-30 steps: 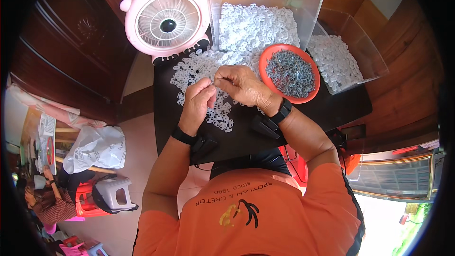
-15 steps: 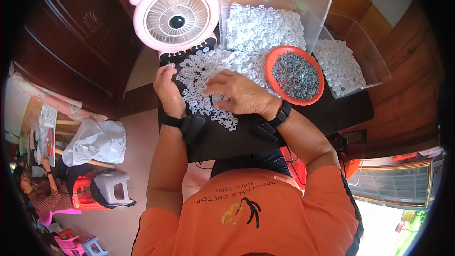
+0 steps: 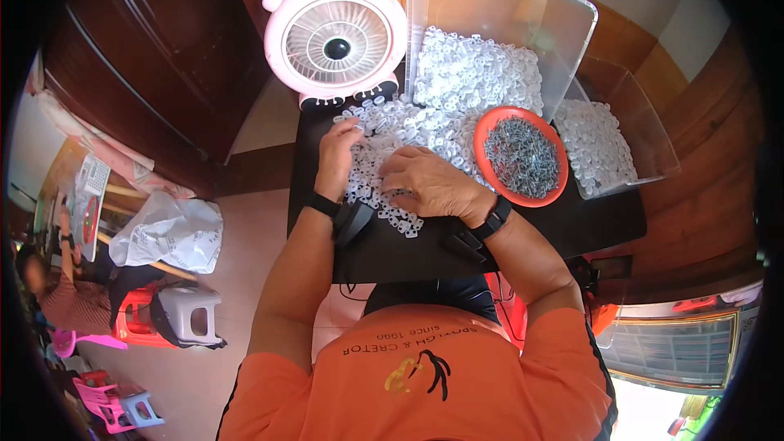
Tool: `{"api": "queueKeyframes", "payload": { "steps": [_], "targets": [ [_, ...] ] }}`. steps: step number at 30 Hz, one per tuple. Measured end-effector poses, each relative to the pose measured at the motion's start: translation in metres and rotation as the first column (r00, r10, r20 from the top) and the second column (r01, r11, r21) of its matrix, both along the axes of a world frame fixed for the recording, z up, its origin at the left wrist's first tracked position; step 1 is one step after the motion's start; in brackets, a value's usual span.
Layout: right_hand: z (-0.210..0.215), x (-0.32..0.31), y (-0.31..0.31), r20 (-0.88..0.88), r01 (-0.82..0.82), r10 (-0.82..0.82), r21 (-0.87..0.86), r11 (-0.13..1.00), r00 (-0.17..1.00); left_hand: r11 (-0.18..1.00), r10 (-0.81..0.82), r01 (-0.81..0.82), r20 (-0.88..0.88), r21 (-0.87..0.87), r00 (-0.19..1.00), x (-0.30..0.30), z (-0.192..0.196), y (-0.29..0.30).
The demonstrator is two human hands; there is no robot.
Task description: Assembling small white plastic components by inserting metal rings manually.
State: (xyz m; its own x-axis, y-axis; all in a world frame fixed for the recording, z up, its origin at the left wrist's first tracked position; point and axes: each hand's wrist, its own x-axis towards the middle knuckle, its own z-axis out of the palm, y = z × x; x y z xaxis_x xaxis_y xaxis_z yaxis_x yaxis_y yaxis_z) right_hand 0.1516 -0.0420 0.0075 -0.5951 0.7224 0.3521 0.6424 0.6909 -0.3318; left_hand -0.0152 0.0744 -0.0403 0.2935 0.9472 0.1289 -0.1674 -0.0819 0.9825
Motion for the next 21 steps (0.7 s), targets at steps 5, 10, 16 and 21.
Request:
{"api": "queueKeyframes", "payload": {
  "steps": [5,10,16,21],
  "targets": [
    [0.003,0.004,0.001,-0.134,0.108,-0.099,0.059,0.992,0.986,0.999,0.012,-0.014,0.061,0.033,0.998,-0.005,0.011,-0.012],
    [0.017,0.008,0.0,-0.178,0.256,-0.244,0.052,0.965,0.953,0.998,0.058,-0.058,0.133,-0.009,0.989,-0.02,0.045,-0.003],
    [0.053,0.001,0.021,0.071,0.277,-0.288,0.135,0.951,0.955,0.986,-0.034,0.046,-0.077,0.158,0.996,-0.035,0.043,0.043],
    [0.025,0.011,0.09,0.154,0.389,-0.405,0.124,0.913,0.901,0.983,-0.164,0.173,-0.119,0.065,0.979,-0.022,0.017,0.069]
  ]
}}
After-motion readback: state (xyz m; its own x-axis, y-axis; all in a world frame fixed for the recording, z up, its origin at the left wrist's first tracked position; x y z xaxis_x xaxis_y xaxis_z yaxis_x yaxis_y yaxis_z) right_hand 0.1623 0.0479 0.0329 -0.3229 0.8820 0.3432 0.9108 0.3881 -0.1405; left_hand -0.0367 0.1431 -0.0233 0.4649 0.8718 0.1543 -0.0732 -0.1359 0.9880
